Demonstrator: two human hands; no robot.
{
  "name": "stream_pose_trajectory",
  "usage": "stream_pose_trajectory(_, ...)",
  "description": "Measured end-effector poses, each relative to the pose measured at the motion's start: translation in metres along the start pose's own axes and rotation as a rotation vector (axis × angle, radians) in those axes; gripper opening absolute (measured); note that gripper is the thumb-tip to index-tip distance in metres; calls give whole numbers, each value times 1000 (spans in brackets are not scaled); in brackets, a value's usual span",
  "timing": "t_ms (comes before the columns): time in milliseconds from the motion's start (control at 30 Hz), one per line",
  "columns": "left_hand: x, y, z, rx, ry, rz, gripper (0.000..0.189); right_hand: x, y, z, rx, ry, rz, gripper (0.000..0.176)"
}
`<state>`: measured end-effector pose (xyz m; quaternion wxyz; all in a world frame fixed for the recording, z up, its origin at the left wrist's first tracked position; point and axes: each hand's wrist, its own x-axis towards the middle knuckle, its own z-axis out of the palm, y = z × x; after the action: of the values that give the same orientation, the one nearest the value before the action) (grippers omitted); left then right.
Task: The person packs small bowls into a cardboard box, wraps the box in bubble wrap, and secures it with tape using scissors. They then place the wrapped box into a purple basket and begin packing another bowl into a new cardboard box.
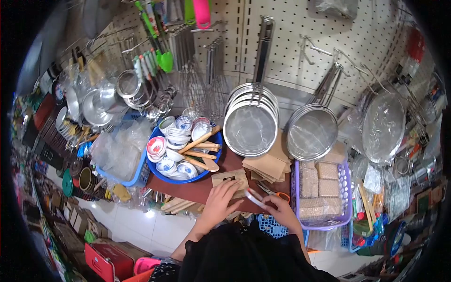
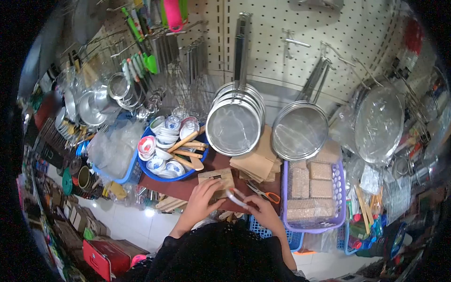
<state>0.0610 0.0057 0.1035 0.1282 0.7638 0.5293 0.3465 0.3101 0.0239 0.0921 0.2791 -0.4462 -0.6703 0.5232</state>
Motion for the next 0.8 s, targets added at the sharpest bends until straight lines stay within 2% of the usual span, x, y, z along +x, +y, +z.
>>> stream_pose_trajectory(167,-5,10,-16,-164,44,-80,39,13,-23,7,179,-259,-261,24)
stream_pose_trajectory(267,-9,15,-29,-105,158,-67,36,19,-34,13,178,-399,-251,23)
stream_pose_trajectory(300,-11,19,-34,-65,177,-67,35,26,-45,13,51,-427,-413,22)
stream_pose_trajectory(433,-23,31,-51,-2,224,-128,36,38,-76,30,19,-455,-560,22)
stream_pose_trajectory(567,-37,38,-60,31,357,-194,35,37,-68,58,227,-553,-278,23)
stream_pose_trajectory(633,-43,39,-64,-21,410,-237,35,40,-73,64,309,-658,-263,21)
stream_pose_trajectory(733,-48,37,-74,-275,515,-294,33,43,-80,68,338,-716,-258,21)
stream_pose_trajectory(800,-63,29,-71,-710,470,-345,24,44,-85,69,345,-719,-241,21)
